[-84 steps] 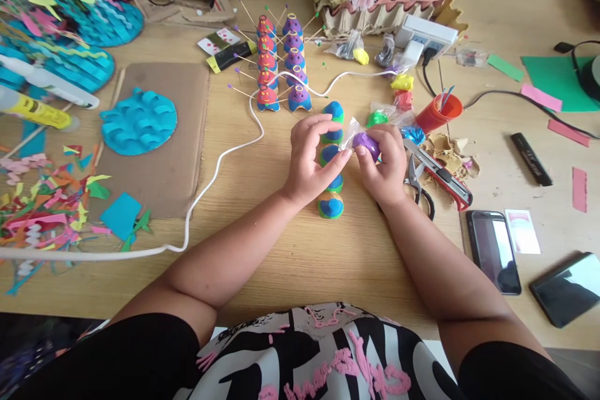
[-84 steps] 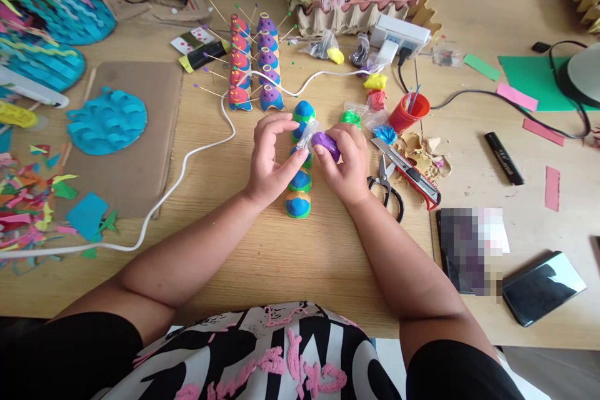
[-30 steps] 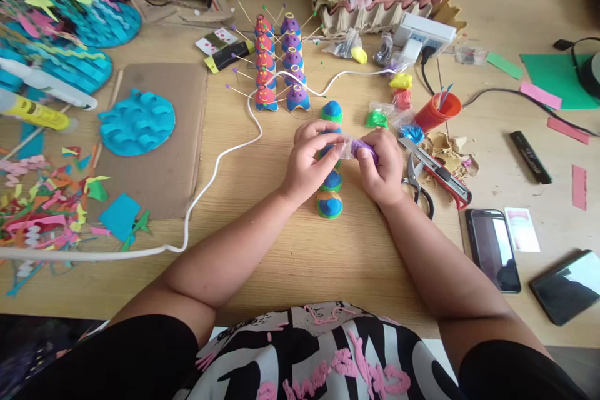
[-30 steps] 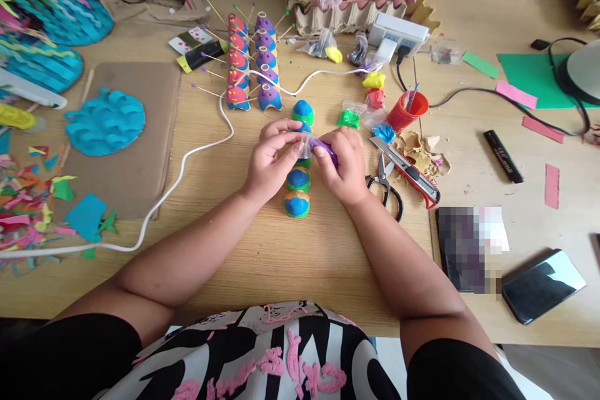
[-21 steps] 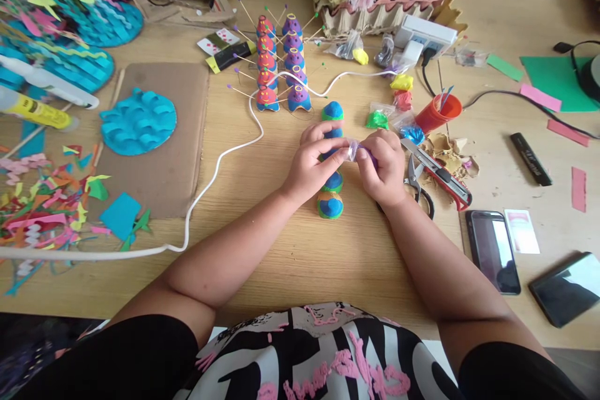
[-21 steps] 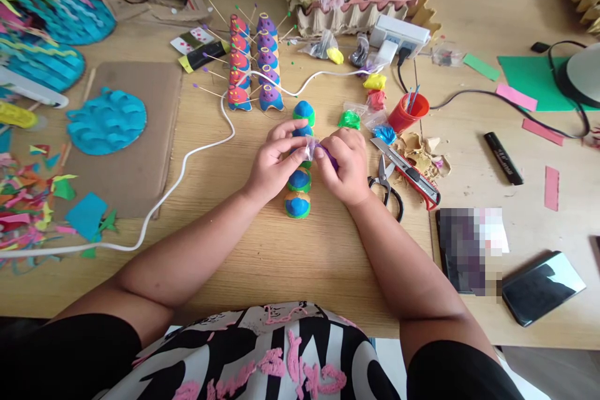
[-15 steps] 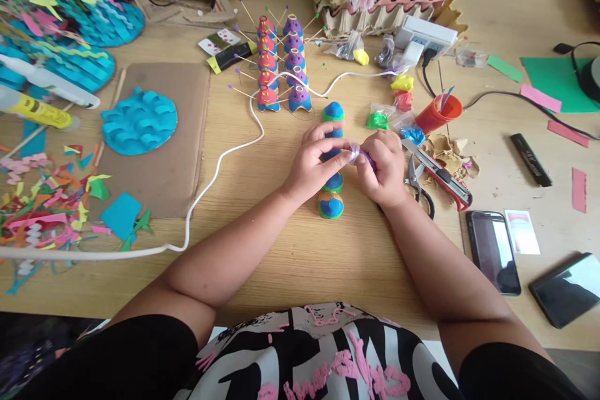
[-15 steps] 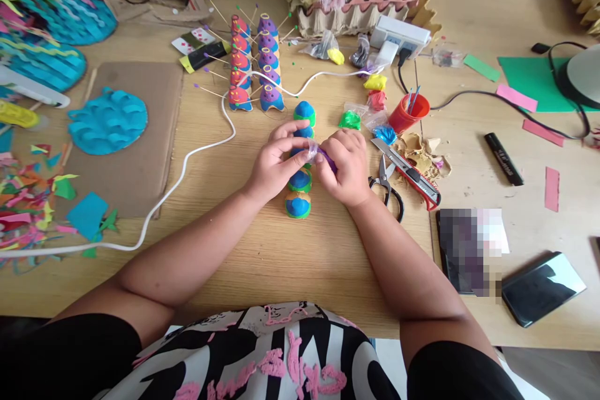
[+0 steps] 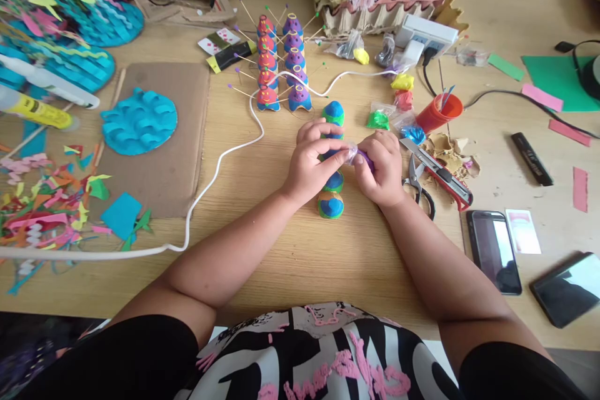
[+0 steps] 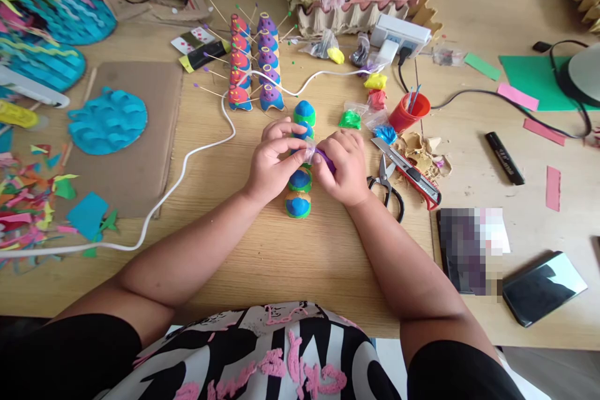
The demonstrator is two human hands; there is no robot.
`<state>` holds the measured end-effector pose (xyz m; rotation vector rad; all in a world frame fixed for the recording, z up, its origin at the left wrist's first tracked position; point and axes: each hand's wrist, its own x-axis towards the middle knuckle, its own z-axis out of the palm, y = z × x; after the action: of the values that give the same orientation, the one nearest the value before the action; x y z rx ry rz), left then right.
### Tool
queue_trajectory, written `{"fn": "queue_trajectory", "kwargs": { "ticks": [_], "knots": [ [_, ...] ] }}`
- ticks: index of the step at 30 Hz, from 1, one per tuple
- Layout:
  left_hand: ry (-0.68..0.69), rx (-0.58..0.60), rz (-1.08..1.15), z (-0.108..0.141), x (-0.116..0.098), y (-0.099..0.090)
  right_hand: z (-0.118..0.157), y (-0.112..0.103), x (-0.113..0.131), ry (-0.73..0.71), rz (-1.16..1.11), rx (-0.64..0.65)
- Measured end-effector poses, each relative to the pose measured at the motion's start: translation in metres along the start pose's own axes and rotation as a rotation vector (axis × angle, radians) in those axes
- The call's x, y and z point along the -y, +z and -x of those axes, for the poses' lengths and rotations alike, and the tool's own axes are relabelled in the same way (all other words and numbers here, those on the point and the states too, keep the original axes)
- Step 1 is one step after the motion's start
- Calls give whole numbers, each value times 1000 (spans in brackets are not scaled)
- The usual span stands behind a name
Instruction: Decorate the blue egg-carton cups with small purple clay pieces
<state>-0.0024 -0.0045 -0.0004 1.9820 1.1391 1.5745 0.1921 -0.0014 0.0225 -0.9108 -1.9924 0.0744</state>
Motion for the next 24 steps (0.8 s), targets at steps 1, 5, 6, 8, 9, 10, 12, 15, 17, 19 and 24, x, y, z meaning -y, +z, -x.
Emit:
{"fn": "queue_trajectory", "kwargs": {
  "ticks": [1,5,6,8,9,10,12,15,17,19,24],
  "knots": [
    [-1,-2,-10,0,0,-1,0,0,0,0,-1,-1],
    [-12,-5,-37,-1,-3,-2,-1,1,2,8,-1,-3],
    [-16,-7,-46,-1,-3,-3,-1,1,2,15,-1,-3],
    [-23,-12,-61,-1,-3,-3,0,2,2,30,-5,-3],
    [-25,-14,-64,-1,-3,-3,0,2,2,36,-9,-3],
    [-26,-16,-65,-1,-3,-3,0,2,2,42,-12,-2],
    [-23,-18,-57,-1,-1,-3,0,2,2,50,-13,-2],
    [-26,-9,-25,-2,2,-5,0,1,2,60,-14,-5],
    [-45,4,-12,-3,1,-6,1,1,2,78,-13,3],
    [-77,15,-16,-3,-1,-6,1,1,2,102,-1,17],
    [-187,-82,126,-2,-1,-1,1,1,1,150,13,26]
  ]
}}
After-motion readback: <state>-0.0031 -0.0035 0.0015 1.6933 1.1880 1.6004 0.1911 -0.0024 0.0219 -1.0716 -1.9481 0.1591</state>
